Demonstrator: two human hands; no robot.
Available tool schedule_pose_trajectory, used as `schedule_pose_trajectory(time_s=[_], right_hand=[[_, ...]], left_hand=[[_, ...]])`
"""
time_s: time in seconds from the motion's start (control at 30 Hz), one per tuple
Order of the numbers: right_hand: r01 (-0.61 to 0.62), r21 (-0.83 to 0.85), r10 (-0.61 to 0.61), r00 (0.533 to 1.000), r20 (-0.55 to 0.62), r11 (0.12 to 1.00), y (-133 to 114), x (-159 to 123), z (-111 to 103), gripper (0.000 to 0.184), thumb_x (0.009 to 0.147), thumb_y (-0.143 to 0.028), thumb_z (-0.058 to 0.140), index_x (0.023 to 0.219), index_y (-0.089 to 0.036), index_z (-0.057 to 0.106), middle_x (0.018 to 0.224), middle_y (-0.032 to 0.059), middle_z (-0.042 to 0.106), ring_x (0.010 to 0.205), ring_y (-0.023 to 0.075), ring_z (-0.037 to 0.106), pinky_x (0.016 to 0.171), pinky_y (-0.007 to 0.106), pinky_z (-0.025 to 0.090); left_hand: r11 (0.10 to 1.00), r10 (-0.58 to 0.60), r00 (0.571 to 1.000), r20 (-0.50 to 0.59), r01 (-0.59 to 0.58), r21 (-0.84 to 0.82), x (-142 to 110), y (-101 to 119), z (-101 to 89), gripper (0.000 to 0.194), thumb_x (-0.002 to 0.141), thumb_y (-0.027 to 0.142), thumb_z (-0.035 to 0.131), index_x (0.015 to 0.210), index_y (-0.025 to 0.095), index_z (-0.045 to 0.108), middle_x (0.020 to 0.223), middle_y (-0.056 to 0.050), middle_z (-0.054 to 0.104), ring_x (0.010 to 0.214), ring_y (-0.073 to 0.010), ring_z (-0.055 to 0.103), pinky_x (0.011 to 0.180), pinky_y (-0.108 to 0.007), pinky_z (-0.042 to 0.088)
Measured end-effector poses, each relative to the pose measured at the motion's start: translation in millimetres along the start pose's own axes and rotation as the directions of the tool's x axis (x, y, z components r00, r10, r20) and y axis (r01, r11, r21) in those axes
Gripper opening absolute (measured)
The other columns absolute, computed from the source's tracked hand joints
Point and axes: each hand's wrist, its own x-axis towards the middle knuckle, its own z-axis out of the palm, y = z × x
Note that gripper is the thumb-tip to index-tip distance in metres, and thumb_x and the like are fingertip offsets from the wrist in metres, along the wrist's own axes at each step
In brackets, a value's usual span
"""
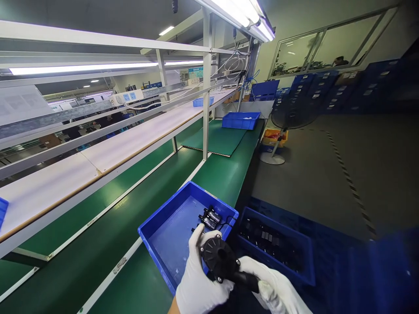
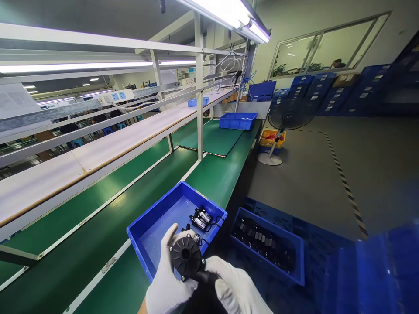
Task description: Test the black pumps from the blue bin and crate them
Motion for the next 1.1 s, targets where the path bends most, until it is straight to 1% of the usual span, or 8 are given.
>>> schedule_pose_trajectory(time_s=[0.3, 0.47, 0.77, 0.83, 0.93, 1.0, 1.03, 1.1], right_hand=[[-0.031, 0.013, 0.030, 0.997, 0.075, 0.999, 0.0, 2.3, 1.4, 0.067, 0.096, -0.074, 0.024, 0.092, -0.022, 0.067, 0.084, 0.0084, 0.068, 0.077, 0.0235, 0.067, 0.083, 0.034, 0.058], [-0.021, 0.040, 0.018, 0.997, 0.075, 0.999, 2.3, 3.6, 2.9, 0.068, 0.095, -0.074, 0.025, 0.099, -0.023, 0.070, 0.092, 0.0083, 0.071, 0.085, 0.0243, 0.068, 0.081, 0.032, 0.056], [-0.028, -0.005, 0.028, 0.998, 0.058, 1.000, 8.6, 1.4, 3.2, 0.069, 0.096, -0.073, 0.024, 0.096, -0.021, 0.070, 0.087, 0.0081, 0.069, 0.079, 0.0228, 0.068, 0.078, 0.030, 0.057], [-0.035, -0.015, 0.036, 0.999, 0.034, 0.999, 11.3, 0.8, 4.5, 0.066, 0.096, -0.073, 0.028, 0.099, -0.022, 0.070, 0.087, 0.0073, 0.069, 0.079, 0.0226, 0.068, 0.075, 0.029, 0.057], [-0.075, -0.007, 0.074, 0.997, -0.020, 0.997, 16.0, 0.4, 9.0, 0.056, 0.092, -0.072, 0.044, 0.088, -0.022, 0.070, 0.077, 0.0049, 0.068, 0.072, 0.0206, 0.066, 0.069, 0.026, 0.056], [-0.140, 0.070, 0.146, 0.985, -0.090, 0.988, 18.7, 1.1, 12.6, 0.050, 0.089, -0.068, 0.053, 0.081, -0.021, 0.068, 0.072, 0.0033, 0.065, 0.068, 0.0181, 0.063, 0.066, 0.025, 0.056], [-0.194, 0.157, 0.215, 0.968, -0.130, 0.968, 20.1, 2.1, 14.3, 0.050, 0.089, -0.068, 0.054, 0.079, -0.021, 0.067, 0.071, 0.0024, 0.063, 0.065, 0.0164, 0.061, 0.064, 0.024, 0.056], [-0.288, 0.435, 0.398, 0.898, -0.187, 0.853, 23.6, 6.0, 16.9, 0.053, 0.084, -0.073, 0.057, 0.079, -0.021, 0.066, 0.068, 0.0000, 0.058, 0.061, 0.0128, 0.057, 0.060, 0.022, 0.055]], left_hand=[[0.999, -0.040, 0.999, 0.009, 0.040, -0.033, 0.0, 3.9, -3.4, 0.096, 0.068, 0.023, 0.066, 0.142, 0.020, 0.007, 0.141, -0.024, 0.050, 0.131, -0.0370, 0.055, 0.114, -0.061, 0.036], [0.996, -0.072, 0.997, -0.001, 0.072, -0.054, -0.7, 3.8, -4.2, 0.097, 0.066, 0.019, 0.066, 0.143, 0.021, 0.006, 0.143, -0.023, 0.050, 0.133, -0.0364, 0.053, 0.116, -0.060, 0.034], [0.995, -0.091, 0.996, -0.013, 0.090, -0.051, -1.5, 7.4, -3.7, 0.099, 0.065, 0.018, 0.068, 0.143, 0.021, 0.007, 0.142, -0.022, 0.052, 0.132, -0.0347, 0.055, 0.116, -0.054, 0.038], [0.996, -0.084, 0.996, -0.032, 0.083, -0.026, -2.2, 6.8, -0.3, 0.097, 0.067, 0.019, 0.069, 0.143, 0.021, 0.009, 0.140, -0.021, 0.053, 0.130, -0.0345, 0.056, 0.115, -0.054, 0.038], [0.998, -0.036, 0.996, -0.084, 0.039, 0.039, -3.0, 7.5, 4.5, 0.093, 0.069, 0.021, 0.070, 0.143, 0.023, 0.014, 0.138, -0.020, 0.055, 0.129, -0.0345, 0.057, 0.115, -0.056, 0.037], [0.999, -0.044, 0.995, -0.087, 0.045, 0.011, -2.8, 10.7, 1.8, 0.097, 0.068, 0.024, 0.076, 0.144, 0.023, 0.016, 0.137, -0.019, 0.057, 0.128, -0.0350, 0.057, 0.115, -0.056, 0.036], [0.996, -0.075, 0.996, -0.056, 0.072, -0.050, -2.6, 13.1, -2.4, 0.101, 0.066, 0.028, 0.081, 0.145, 0.023, 0.018, 0.136, -0.018, 0.058, 0.127, -0.0353, 0.057, 0.115, -0.056, 0.036], [0.968, -0.121, 0.993, 0.018, 0.121, -0.218, -2.8, 17.9, -15.7, 0.102, 0.068, 0.048, 0.084, 0.146, 0.022, 0.024, 0.135, -0.017, 0.059, 0.125, -0.0346, 0.058, 0.114, -0.054, 0.039]])
